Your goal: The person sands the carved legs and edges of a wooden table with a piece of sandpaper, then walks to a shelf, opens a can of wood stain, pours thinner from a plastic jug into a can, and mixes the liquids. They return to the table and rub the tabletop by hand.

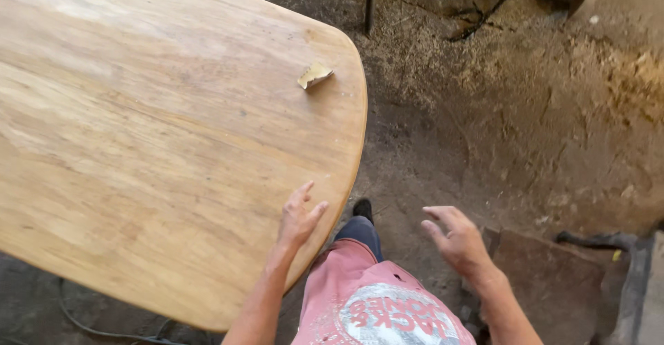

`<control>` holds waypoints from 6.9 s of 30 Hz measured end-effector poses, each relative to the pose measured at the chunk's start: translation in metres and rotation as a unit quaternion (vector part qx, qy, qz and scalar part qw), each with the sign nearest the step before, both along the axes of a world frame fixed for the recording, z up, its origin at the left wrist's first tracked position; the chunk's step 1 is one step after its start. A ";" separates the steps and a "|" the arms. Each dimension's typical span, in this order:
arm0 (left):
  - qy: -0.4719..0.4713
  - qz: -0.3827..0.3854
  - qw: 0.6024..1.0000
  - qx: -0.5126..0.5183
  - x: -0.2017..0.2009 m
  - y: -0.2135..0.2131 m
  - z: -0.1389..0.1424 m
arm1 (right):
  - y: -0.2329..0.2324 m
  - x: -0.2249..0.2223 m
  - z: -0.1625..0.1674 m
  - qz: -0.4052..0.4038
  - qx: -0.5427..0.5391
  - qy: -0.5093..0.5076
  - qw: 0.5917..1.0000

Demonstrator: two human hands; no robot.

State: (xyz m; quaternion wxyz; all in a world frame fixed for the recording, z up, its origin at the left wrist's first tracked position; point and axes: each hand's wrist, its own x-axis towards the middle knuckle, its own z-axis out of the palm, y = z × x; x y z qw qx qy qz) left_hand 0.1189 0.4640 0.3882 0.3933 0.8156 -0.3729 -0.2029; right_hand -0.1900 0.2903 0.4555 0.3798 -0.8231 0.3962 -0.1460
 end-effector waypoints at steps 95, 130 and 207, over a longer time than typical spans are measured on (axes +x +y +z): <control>-0.287 0.281 0.875 0.271 0.165 -0.307 -0.131 | -0.257 0.342 -0.223 -0.143 0.212 -0.231 0.939; -0.284 0.281 0.872 0.282 0.162 -0.306 -0.124 | -0.245 0.328 -0.218 -0.015 -0.069 -0.136 0.988; -0.269 0.292 0.880 0.262 0.162 -0.303 -0.125 | -0.353 0.427 -0.221 0.036 0.240 -0.191 0.951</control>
